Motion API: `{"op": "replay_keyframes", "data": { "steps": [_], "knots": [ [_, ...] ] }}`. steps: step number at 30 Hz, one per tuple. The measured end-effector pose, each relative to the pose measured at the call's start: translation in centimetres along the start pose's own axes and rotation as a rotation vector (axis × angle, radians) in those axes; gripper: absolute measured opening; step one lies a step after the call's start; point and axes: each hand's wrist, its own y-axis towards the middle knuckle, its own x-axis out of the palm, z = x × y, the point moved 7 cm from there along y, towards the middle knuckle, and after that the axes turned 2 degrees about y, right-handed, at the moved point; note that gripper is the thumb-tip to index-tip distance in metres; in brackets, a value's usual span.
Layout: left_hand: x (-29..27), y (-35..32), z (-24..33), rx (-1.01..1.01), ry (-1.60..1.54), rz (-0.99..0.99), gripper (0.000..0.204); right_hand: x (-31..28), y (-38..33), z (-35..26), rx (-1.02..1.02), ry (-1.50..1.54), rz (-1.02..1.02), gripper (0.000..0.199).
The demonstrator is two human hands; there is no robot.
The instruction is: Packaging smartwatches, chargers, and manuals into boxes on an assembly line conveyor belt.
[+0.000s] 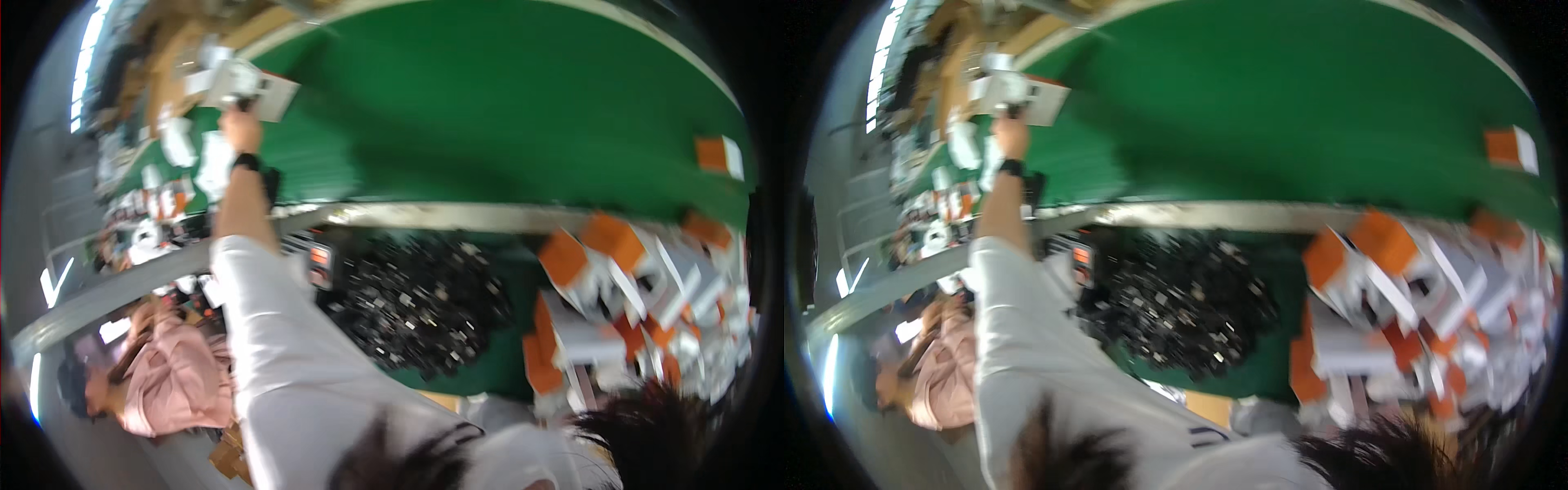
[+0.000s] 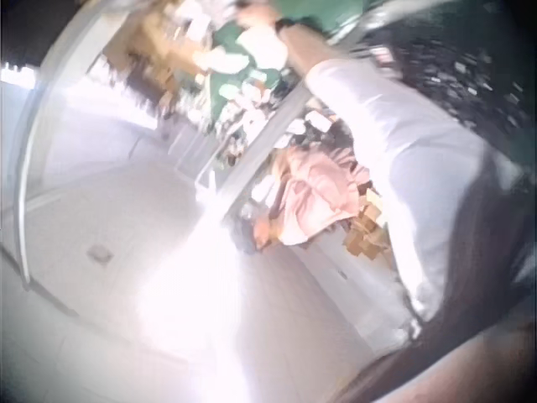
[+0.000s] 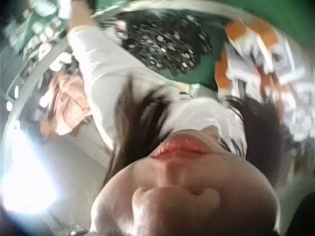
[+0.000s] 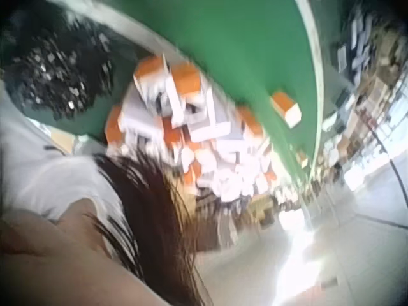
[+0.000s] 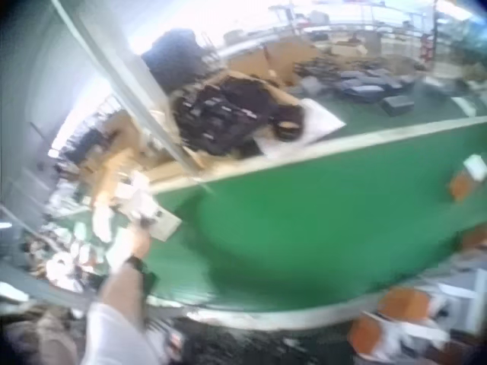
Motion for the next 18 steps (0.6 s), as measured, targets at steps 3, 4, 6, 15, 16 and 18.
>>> {"op": "replay_keyframes", "data": {
  "steps": [3, 4, 6, 15, 16, 18],
  "knots": [
    [-2.3, 0.2, 3.6, 0.176, 0.160, -0.187, 0.039, -3.7, -12.6, 5.8, 0.166, 0.025, 0.126, 0.033],
    [-3.5, 0.2, 4.3, 0.205, 0.154, -0.223, 0.041, -3.9, -17.0, 7.6, 0.216, 0.035, 0.155, 0.033],
    [-7.2, -2.8, 7.3, 0.249, 0.090, -0.195, 0.050, -4.0, -23.4, 10.2, 0.286, 0.053, 0.209, 0.033],
    [-26.1, -24.7, 22.2, 0.416, -0.150, -0.246, 0.028, -1.4, -28.5, 12.2, -0.120, -0.002, 0.134, 0.027],
    [-28.3, -28.2, 22.9, 0.366, -0.236, -0.249, 0.025, -1.1, -28.8, 11.8, -0.149, -0.076, 0.088, 0.024],
    [-30.7, -34.5, 23.5, 0.299, -0.387, -0.218, 0.022, -1.5, -28.0, 11.1, -0.256, -0.138, 0.041, 0.022]
  ]
}}
